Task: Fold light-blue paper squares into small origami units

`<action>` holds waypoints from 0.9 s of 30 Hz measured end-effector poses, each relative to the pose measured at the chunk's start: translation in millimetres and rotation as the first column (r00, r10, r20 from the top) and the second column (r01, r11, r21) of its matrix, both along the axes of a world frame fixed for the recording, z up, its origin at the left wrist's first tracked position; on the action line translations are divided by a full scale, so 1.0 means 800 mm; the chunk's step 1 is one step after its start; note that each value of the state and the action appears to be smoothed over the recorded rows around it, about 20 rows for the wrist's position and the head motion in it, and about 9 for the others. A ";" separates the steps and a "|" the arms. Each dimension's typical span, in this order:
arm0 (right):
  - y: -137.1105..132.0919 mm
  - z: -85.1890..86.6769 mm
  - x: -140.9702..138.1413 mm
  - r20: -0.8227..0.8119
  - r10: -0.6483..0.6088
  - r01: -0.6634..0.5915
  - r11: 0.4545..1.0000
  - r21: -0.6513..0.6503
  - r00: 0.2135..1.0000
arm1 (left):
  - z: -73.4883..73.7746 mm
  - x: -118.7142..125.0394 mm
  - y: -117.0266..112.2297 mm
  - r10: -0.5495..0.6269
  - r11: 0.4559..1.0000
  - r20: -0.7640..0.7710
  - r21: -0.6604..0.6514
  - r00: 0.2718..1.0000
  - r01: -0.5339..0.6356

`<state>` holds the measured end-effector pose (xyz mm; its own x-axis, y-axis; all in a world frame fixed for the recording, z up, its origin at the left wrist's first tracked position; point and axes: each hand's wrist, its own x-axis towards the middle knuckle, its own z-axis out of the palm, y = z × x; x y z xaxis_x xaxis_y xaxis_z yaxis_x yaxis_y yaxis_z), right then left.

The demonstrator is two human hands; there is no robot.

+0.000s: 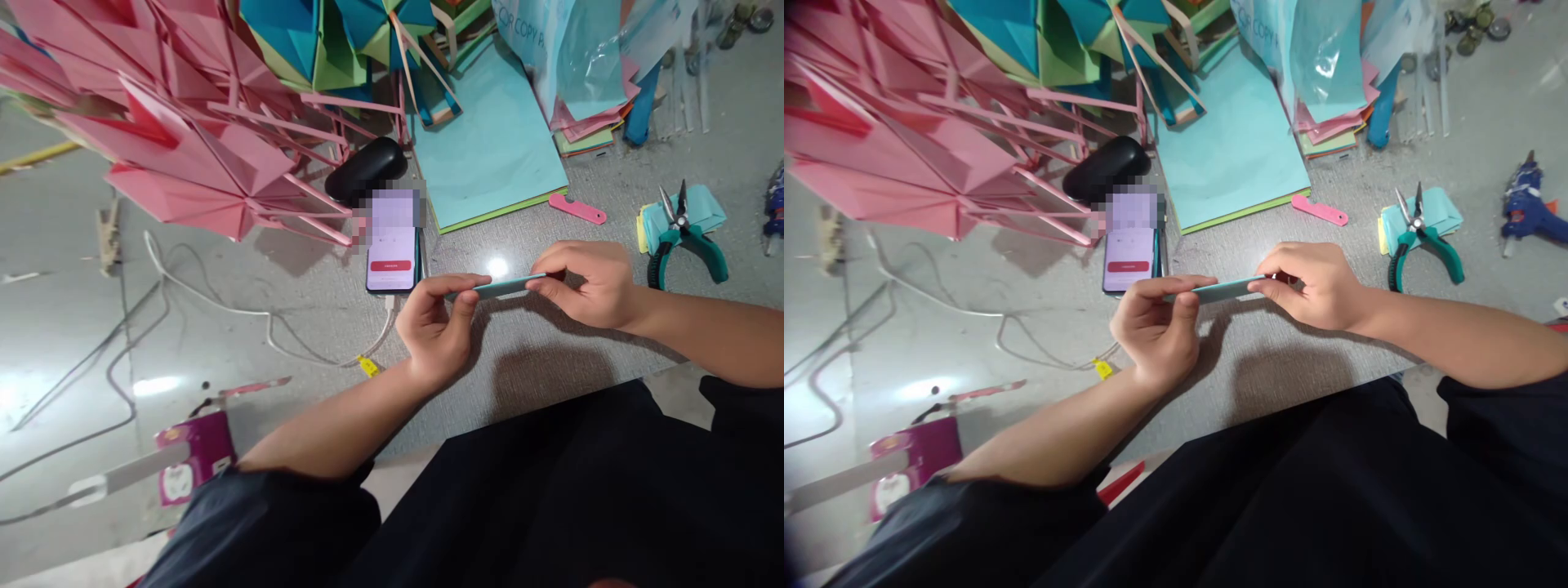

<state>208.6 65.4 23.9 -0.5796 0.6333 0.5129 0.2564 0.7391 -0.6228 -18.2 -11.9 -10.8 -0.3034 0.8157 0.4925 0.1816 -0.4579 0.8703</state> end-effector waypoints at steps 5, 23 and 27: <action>0.000 0.006 0.002 -0.092 0.043 -0.030 0.990 0.136 0.995 | -0.003 -0.008 0.002 -0.046 0.999 -0.168 -0.027 0.985 0.042; -0.023 0.024 -0.003 0.041 0.178 -0.180 0.913 0.367 0.983 | 0.031 -0.013 -0.009 0.026 0.932 -0.504 0.324 0.863 0.161; -0.021 0.017 -0.005 0.025 0.159 -0.158 0.933 0.324 0.987 | 0.025 -0.011 -0.008 0.050 0.946 -0.457 0.306 0.888 0.105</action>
